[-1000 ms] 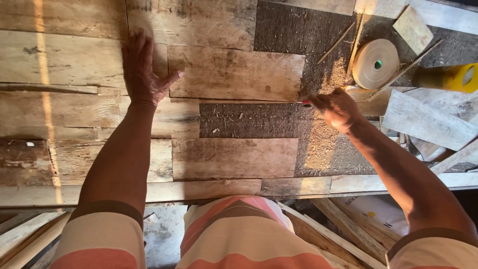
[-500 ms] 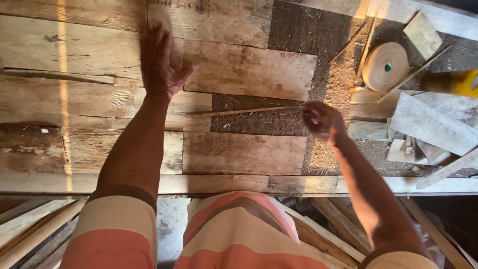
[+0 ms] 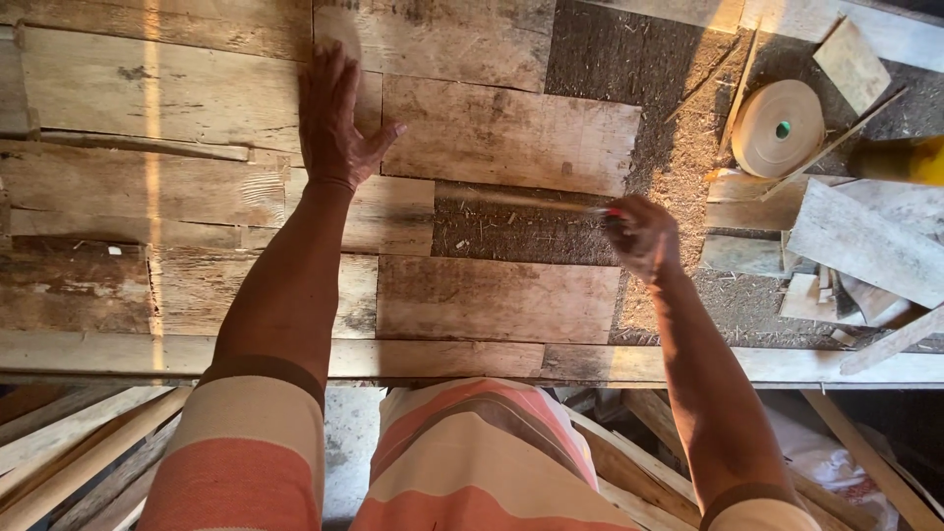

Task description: Scoring and cutting wooden planks with a utility knife to fit them into a pattern.

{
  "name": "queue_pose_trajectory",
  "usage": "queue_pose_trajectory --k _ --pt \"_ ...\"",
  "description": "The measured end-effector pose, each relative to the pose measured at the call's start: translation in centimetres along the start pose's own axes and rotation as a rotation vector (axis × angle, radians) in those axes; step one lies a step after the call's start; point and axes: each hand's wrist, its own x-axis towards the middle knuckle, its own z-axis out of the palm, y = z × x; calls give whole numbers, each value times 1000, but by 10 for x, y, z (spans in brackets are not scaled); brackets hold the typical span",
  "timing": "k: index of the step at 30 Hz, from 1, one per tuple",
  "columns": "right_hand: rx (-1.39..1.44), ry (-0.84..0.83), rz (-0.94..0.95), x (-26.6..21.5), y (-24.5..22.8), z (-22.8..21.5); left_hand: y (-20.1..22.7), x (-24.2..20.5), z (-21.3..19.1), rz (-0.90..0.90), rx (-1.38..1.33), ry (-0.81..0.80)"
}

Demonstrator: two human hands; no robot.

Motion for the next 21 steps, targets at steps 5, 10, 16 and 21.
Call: queue_pose_trajectory --k 5,10,16,21 --pt "433 254 609 -55 47 -48 -1 -3 1 -2 -34 -4" --pt "-161 442 786 -86 82 -58 -2 -3 2 26 -25 -5" --pt "-133 423 923 -45 45 -26 -1 -3 2 0 -2 -60" --pt "410 383 1052 14 -10 8 2 -2 -2 -7 -26 -39"
